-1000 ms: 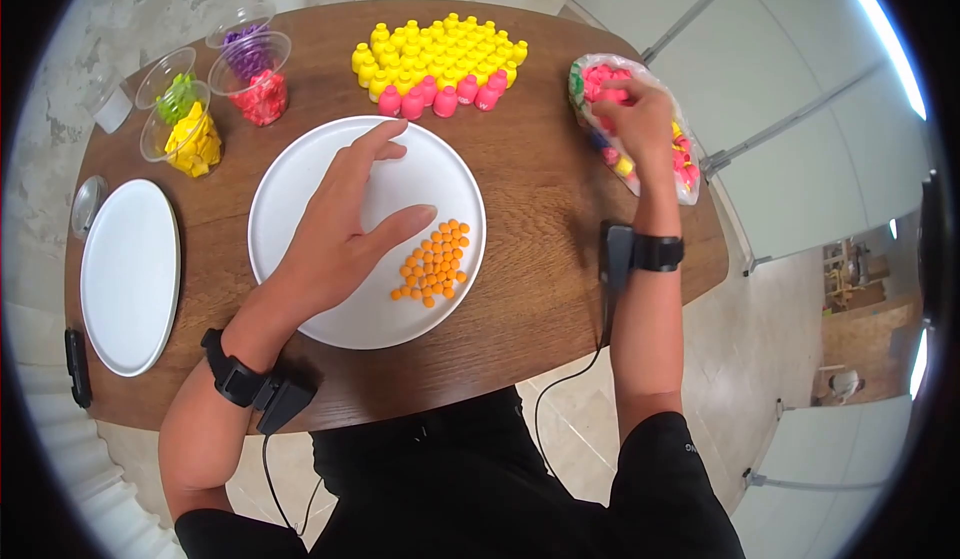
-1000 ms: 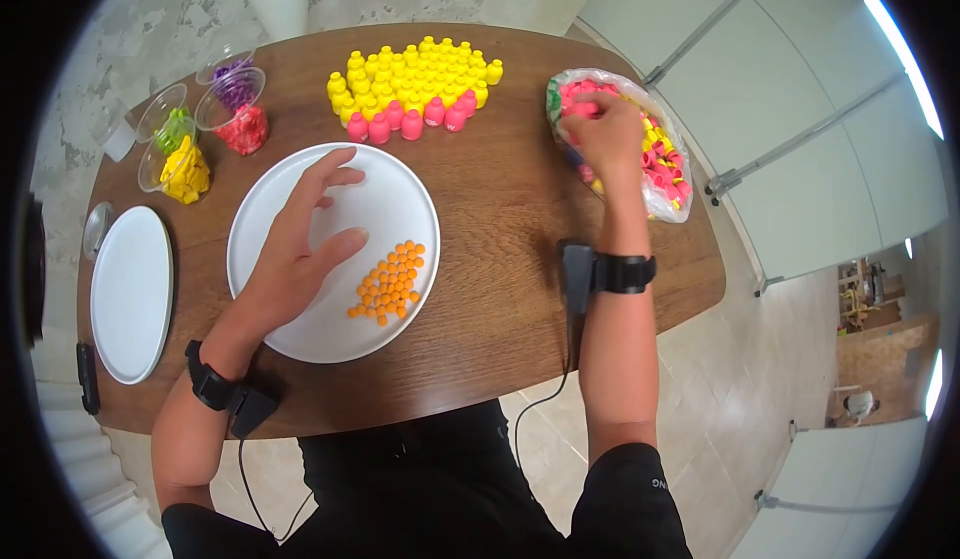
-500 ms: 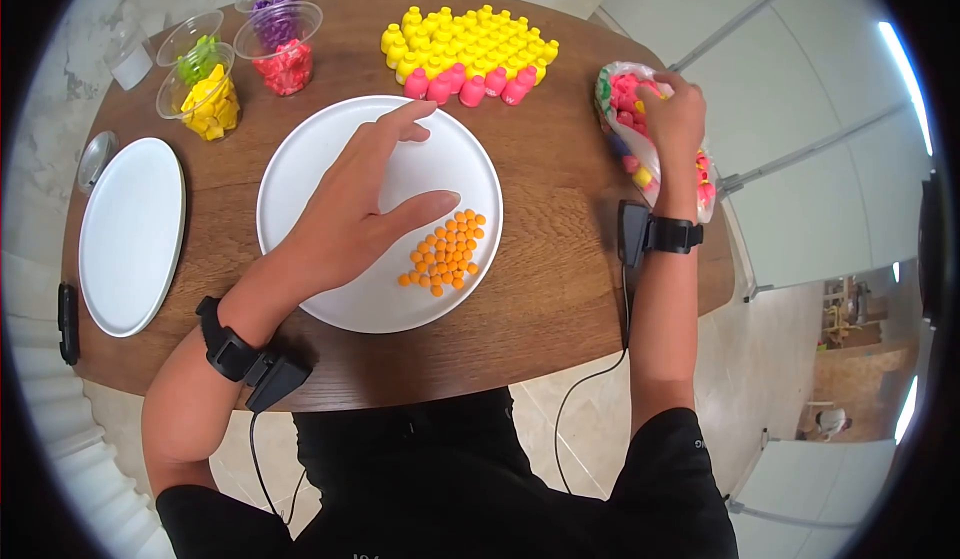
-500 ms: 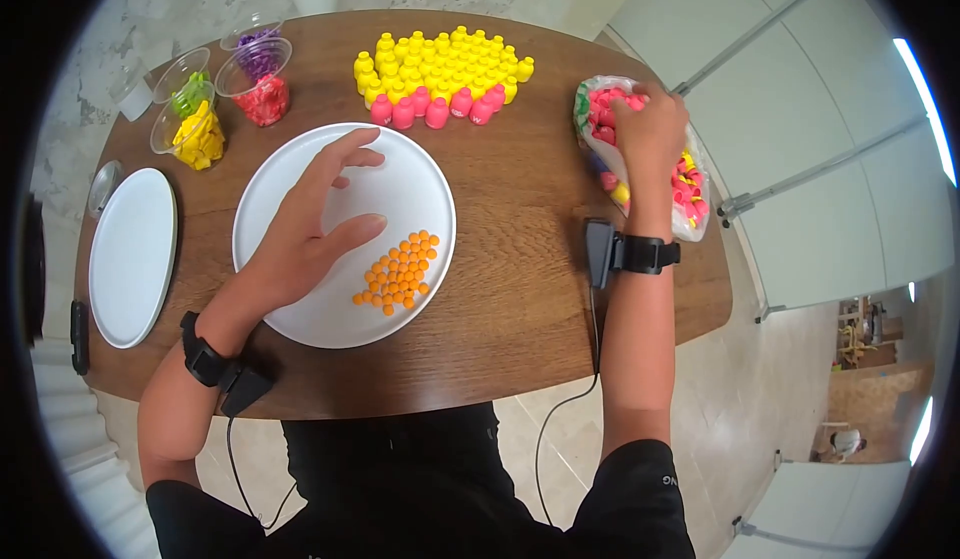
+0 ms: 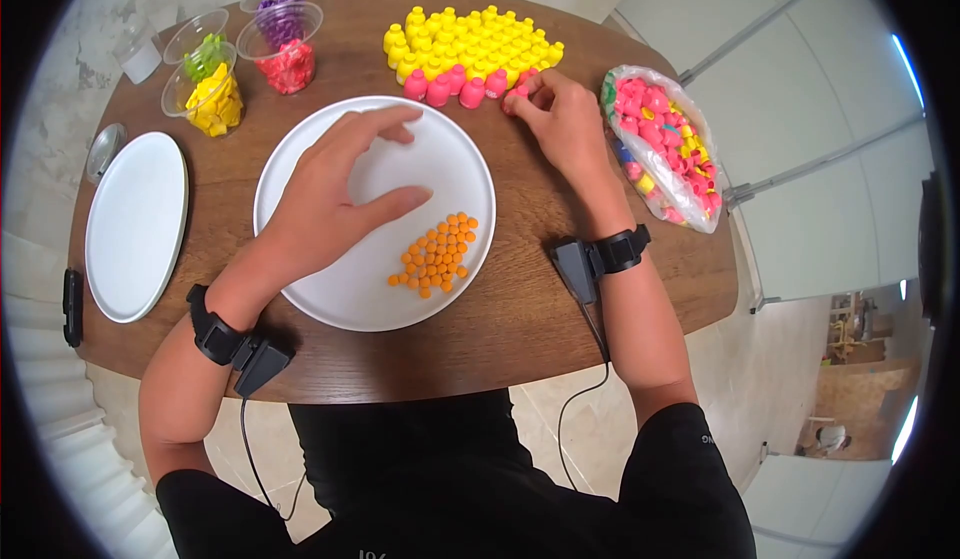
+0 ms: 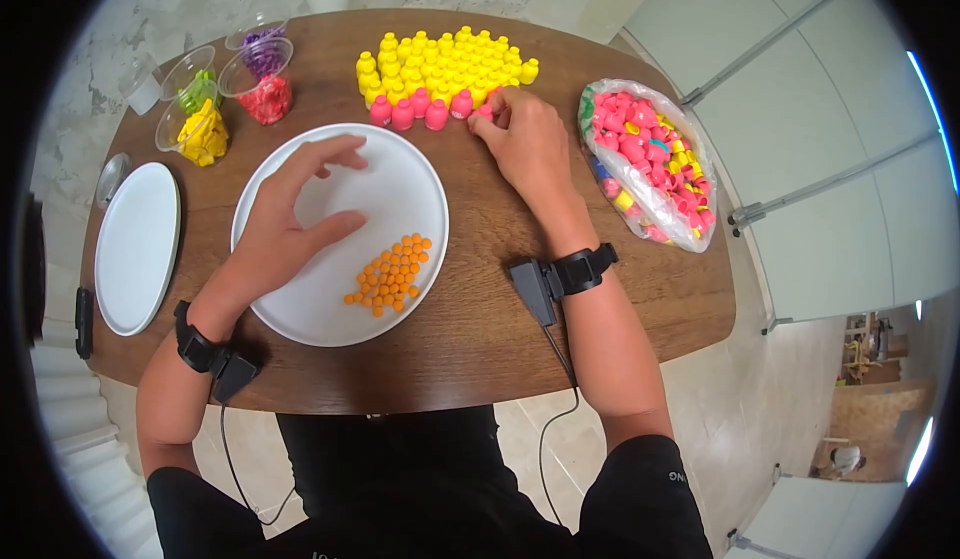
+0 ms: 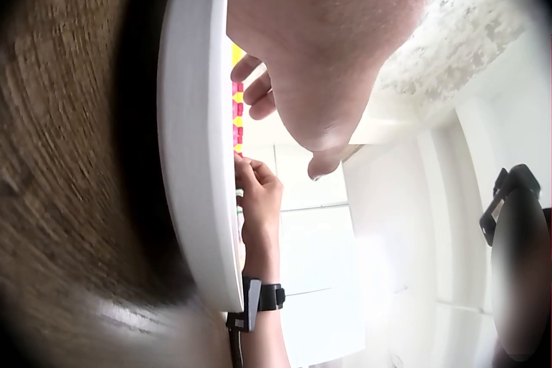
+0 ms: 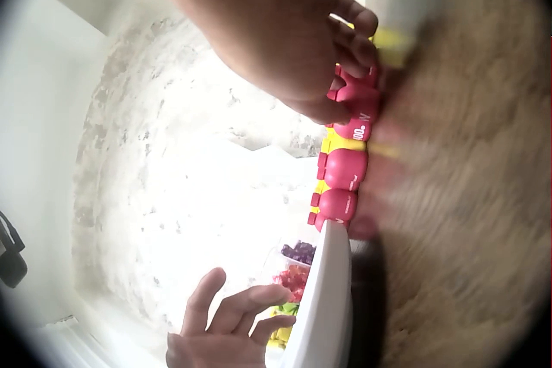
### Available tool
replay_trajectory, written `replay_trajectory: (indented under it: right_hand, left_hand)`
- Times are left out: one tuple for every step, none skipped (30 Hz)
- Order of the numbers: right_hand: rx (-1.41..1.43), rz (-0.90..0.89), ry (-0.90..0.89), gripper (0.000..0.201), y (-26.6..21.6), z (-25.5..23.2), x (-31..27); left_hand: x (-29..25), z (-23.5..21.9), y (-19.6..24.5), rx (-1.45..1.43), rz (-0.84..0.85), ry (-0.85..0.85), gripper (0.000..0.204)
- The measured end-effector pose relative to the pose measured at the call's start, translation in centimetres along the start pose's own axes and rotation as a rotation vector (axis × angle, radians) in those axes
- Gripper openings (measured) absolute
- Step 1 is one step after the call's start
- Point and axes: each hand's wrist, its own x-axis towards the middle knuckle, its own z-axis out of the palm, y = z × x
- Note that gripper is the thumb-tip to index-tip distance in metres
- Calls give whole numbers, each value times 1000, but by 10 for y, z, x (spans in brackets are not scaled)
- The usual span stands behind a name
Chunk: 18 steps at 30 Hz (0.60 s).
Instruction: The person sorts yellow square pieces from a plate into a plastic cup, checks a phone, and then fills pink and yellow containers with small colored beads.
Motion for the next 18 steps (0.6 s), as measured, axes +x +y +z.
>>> replay_trajectory:
  right_hand:
    - [22, -13, -12, 23, 0, -1, 1]
    - [46, -28, -27, 21, -4, -3, 1]
    - [48, -32, -22, 21, -7, -4, 0]
    - [148, -39, -32, 20, -12, -6, -2]
    - [249, -43, -41, 18, -18, -7, -6]
    - [257, -44, -36, 18, -29, -10, -11]
    - [355, -49, -128, 16, -41, -12, -17]
    - [456, -51, -223, 14, -53, -13, -24]
    - [471, -49, -223, 14, -64, -12, -30]
    - [577, -55, -312, 13, -74, -10, -36]
    - [684, -62, -405, 12, -84, -9, -42]
    - [664, -66, -421, 12, -95, -12, -48]
    - [684, -63, -434, 12, -97, -10, -52]
    - [690, -69, -428, 13, -97, -8, -56]
    - [694, -76, -414, 14, -97, -9, -59]
    - [736, -2, -449, 15, -97, -11, -62]
    - [743, -1, -441, 15, -94, -9, -63]
    - [751, -37, -405, 15, -88, -3, -63]
  left_hand:
    - [1, -1, 1, 4, 11, 0, 70]
    - [1, -3, 3, 19, -5, -38, 68]
    - [-1, -4, 4, 37, -25, -75, 67]
    - [-1, -4, 4, 44, -22, -73, 67]
    - [-1, -3, 3, 43, -15, -81, 67]
    - [-1, -2, 3, 43, -10, -90, 68]
    - [0, -1, 2, 52, -12, -95, 68]
    - [0, 0, 2, 37, -20, -90, 65]
    - [1, 0, 3, 24, -30, -84, 63]
    - [1, 0, 4, 37, -40, -88, 63]
    - [3, 1, 5, 39, -72, -96, 56]
    - [3, 0, 6, 41, -109, -104, 49]
    - [2, 0, 3, 52, -129, -110, 49]
    - [2, 0, -1, 52, -119, -102, 43]
    - [1, -1, -2, 53, -100, -95, 38]
    - [1, -1, -1, 64, -99, -106, 38]
    - [2, -1, 1, 68, -104, -115, 35]
    - [3, 0, 2, 67, -111, -120, 33]
